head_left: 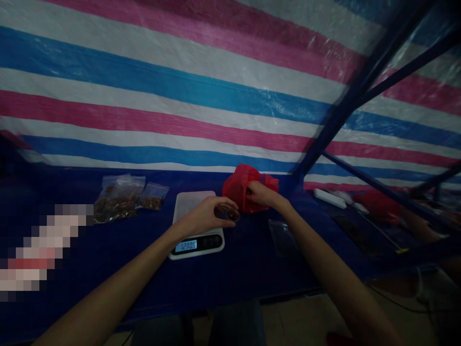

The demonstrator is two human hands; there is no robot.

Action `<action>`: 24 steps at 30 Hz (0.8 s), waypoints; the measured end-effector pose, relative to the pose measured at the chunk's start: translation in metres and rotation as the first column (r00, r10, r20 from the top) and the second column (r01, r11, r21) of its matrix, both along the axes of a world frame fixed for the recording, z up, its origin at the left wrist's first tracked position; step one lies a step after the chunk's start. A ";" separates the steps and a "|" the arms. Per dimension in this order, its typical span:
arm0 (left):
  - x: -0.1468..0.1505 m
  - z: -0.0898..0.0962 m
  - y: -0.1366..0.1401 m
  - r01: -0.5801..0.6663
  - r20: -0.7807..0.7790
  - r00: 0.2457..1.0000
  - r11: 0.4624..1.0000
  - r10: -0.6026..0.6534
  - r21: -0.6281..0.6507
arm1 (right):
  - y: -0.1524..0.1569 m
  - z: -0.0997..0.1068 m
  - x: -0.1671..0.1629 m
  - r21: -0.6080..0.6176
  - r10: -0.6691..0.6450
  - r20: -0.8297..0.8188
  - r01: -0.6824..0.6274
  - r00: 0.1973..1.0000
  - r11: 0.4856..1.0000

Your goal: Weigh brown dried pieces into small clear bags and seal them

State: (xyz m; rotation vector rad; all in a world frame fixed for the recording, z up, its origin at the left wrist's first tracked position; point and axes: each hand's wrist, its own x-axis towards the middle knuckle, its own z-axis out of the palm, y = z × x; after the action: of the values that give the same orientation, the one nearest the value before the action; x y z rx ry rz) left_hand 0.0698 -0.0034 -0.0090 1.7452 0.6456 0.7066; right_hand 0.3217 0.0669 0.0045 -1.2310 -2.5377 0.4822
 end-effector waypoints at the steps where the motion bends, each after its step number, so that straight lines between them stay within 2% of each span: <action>1: 0.000 0.001 0.000 0.002 -0.004 1.000 1.000 -0.002 -0.006 | 0.001 -0.005 0.000 0.033 0.004 -0.022 -0.003 1.000 0.999; 5: 0.001 0.007 -0.003 -0.008 -0.004 1.000 1.000 0.008 -0.024 | 0.003 -0.012 0.006 0.154 -0.043 -0.018 0.045 0.999 0.987; 9: 0.001 0.013 -0.006 -0.040 -0.012 0.999 0.999 0.040 -0.011 | 0.000 -0.002 0.013 0.236 -0.092 -0.022 0.095 0.995 0.967; 15: 0.000 0.011 -0.006 -0.048 0.003 0.999 0.998 0.048 -0.031 | -0.007 0.024 0.027 0.210 -0.121 -0.011 0.120 0.993 0.970; 18: 0.001 0.011 -0.007 -0.047 0.014 0.999 0.998 0.048 -0.040 | -0.017 0.045 0.035 0.269 -0.146 -0.114 0.173 0.983 0.948; 21: 0.001 0.012 -0.008 -0.045 0.008 0.999 0.998 0.046 -0.046 | -0.038 0.068 0.028 0.318 -0.147 -0.273 0.233 0.951 0.919; 24: 0.001 0.013 -0.007 -0.030 0.015 0.999 0.998 0.031 -0.047 | -0.063 0.077 0.002 0.264 -0.022 -0.366 0.126 0.930 0.956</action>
State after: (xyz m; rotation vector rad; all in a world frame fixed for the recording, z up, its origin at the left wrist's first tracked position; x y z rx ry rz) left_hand 0.0707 -0.0108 0.0036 1.6888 0.6743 0.7203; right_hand 0.3240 0.0039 0.0811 -1.0218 -2.1511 0.2814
